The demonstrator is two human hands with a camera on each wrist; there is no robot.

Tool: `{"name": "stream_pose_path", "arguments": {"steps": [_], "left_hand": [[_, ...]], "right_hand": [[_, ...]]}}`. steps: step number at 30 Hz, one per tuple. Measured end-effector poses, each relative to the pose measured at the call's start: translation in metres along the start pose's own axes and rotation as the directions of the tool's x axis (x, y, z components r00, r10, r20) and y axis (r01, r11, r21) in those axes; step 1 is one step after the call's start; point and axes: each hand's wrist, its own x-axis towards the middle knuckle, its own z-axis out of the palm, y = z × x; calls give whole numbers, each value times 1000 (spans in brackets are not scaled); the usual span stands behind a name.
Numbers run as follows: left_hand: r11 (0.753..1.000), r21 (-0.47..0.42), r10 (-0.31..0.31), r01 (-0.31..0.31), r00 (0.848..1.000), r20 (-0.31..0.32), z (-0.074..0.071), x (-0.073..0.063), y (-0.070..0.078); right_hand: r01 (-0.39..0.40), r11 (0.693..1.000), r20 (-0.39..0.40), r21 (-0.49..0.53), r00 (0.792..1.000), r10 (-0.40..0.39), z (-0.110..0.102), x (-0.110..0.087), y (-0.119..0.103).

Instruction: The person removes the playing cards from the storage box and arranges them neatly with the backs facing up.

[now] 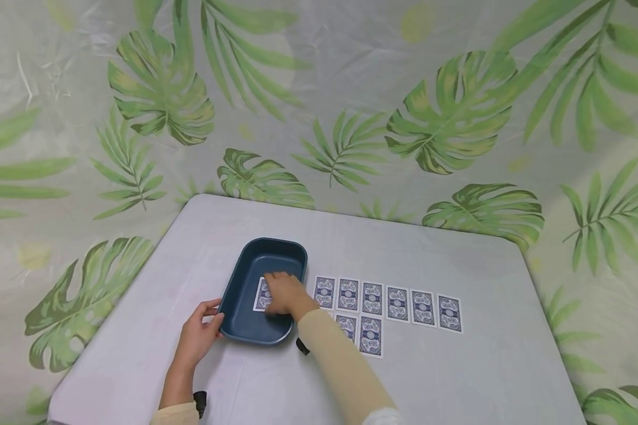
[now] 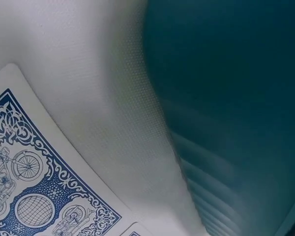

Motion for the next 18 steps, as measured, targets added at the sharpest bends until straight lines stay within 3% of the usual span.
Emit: {"name": "stream_pose_path", "arguments": {"steps": [7,18], "left_hand": [[1000,-5,-8,8,1000,1,0,1,1],[1000,-8,-11,11,1000,-2,1,0,1]], "right_hand": [[-44,996,29,-75,999,46,3,5,0],[-51,995,12,-90,999,53,5,6,-2]]}}
